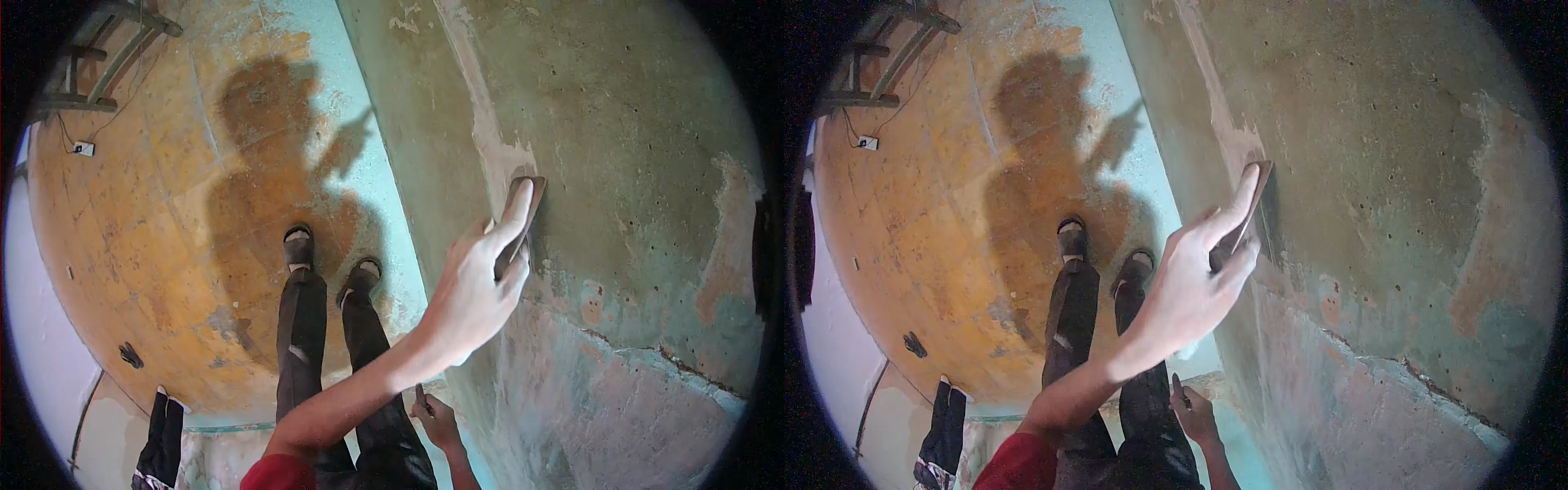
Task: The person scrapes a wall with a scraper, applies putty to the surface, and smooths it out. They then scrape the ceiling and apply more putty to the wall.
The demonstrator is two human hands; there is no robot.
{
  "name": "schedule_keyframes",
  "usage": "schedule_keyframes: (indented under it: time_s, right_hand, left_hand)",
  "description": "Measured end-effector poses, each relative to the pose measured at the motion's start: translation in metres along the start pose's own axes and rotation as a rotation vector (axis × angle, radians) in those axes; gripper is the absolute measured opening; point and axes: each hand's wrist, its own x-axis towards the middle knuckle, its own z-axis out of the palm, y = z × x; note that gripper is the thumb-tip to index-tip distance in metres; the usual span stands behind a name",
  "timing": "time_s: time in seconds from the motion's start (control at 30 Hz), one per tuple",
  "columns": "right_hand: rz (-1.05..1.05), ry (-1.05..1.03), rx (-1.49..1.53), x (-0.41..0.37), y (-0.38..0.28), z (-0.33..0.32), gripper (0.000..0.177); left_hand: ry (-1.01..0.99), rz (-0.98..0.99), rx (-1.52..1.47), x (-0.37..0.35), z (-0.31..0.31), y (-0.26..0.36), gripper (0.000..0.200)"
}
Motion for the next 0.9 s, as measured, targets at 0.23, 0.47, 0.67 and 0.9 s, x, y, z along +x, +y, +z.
schedule_keyframes:
  time_s: [0.23, 0.47, 0.67, 0.9]
  right_hand:
    - [0.028, -0.015, -0.012, 0.006, 0.013, -0.005, 0.034]
    - [0.028, -0.008, -0.040, 0.009, 0.007, -0.010, 0.031]
    - [0.015, -0.038, -0.007, 0.004, 0.017, -0.005, 0.028]
    - [0.020, 0.007, 0.035, -0.003, 0.027, 0.000, 0.027]
  left_hand:
    - [0.080, 0.185, -0.060, 0.014, -0.001, -0.015, 0.059]
    - [-0.060, -0.155, -0.176, 0.024, -0.017, -0.005, 0.056]
    - [-0.155, -0.262, -0.139, 0.018, -0.032, 0.012, 0.051]
    - [-0.097, -0.171, -0.095, 0.019, -0.025, 0.006, 0.050]
